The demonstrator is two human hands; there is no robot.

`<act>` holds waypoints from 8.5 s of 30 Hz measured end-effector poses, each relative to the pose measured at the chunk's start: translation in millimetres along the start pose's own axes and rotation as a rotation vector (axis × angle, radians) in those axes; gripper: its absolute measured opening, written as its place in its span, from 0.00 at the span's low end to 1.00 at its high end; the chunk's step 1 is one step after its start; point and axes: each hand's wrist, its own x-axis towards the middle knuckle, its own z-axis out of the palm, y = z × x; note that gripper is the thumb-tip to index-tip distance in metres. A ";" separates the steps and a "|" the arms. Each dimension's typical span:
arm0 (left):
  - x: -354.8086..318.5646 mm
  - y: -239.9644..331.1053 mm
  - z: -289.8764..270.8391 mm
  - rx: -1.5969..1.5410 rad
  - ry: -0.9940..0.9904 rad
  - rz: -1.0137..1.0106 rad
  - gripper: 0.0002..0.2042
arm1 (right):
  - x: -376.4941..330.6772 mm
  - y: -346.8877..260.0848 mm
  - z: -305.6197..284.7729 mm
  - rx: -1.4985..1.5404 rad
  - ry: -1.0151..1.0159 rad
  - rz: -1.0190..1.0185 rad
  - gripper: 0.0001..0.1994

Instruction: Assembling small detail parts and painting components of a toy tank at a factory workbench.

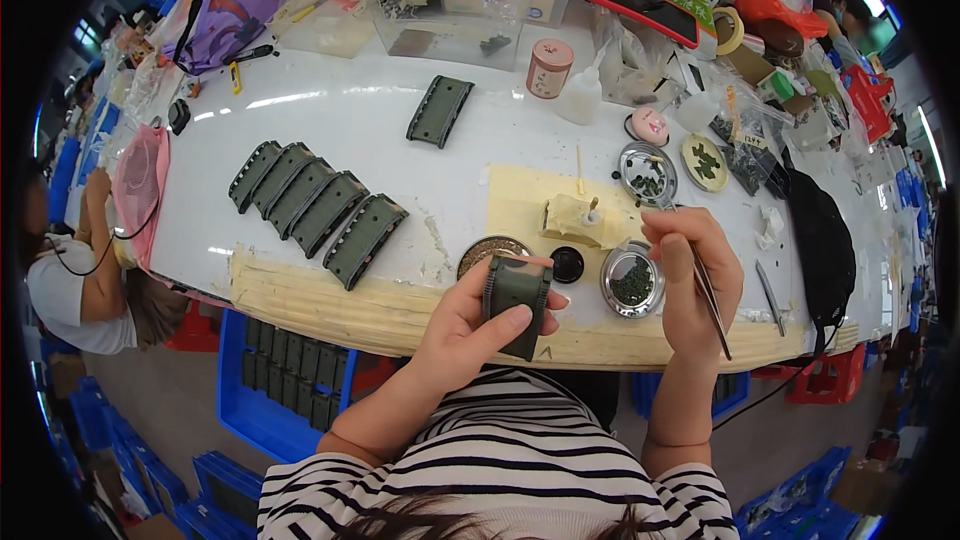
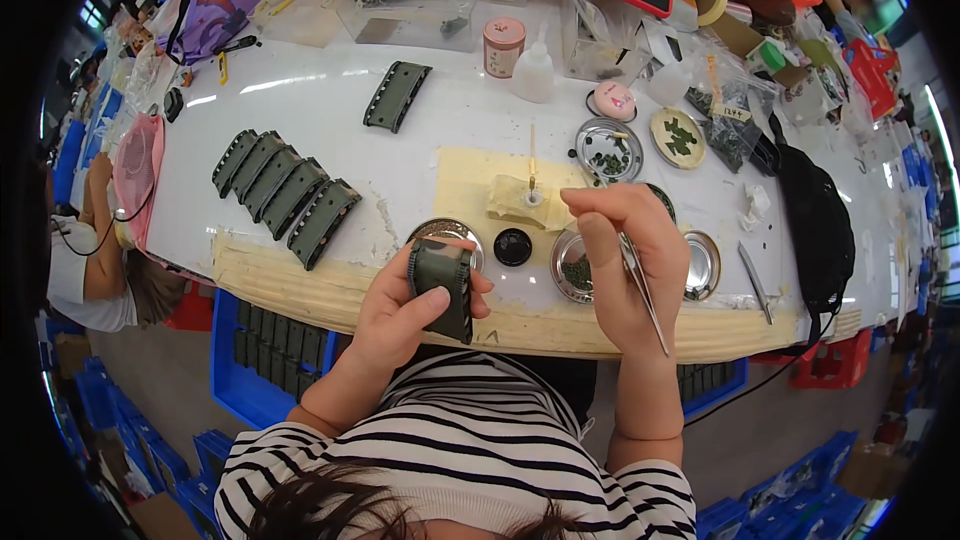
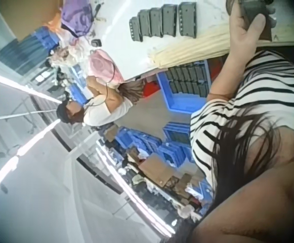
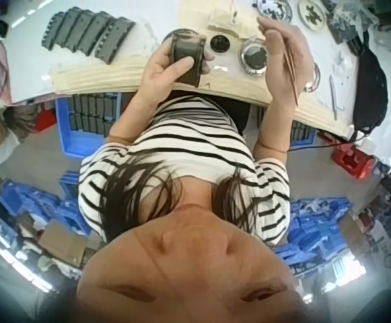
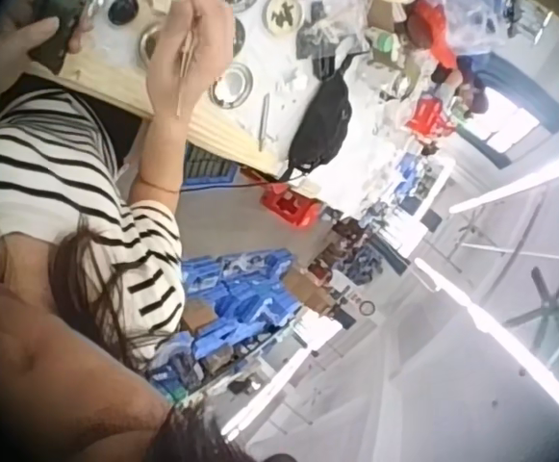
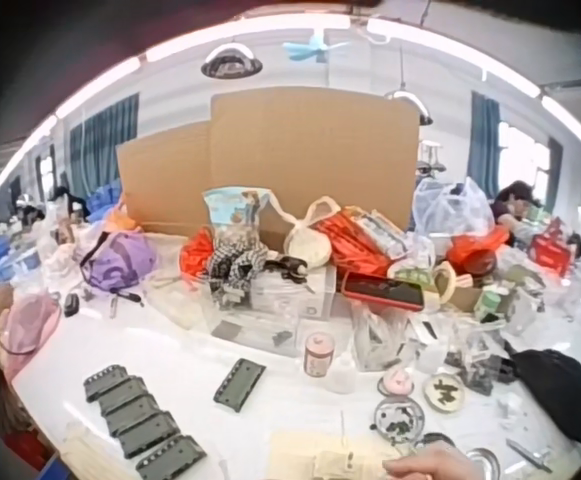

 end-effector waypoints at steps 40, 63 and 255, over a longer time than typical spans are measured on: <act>20.0 -9.8 7.7 -0.684 -0.040 -0.326 0.20 | -7.8 -5.6 30.5 0.608 -0.094 0.236 0.05; 15.7 12.2 7.8 -0.351 0.016 -0.198 0.30 | 9.5 31.8 29.2 -0.401 0.041 -0.228 0.06; 18.3 41.6 11.0 1.634 0.292 0.587 0.27 | -3.3 13.0 26.5 -0.015 0.037 -0.117 0.05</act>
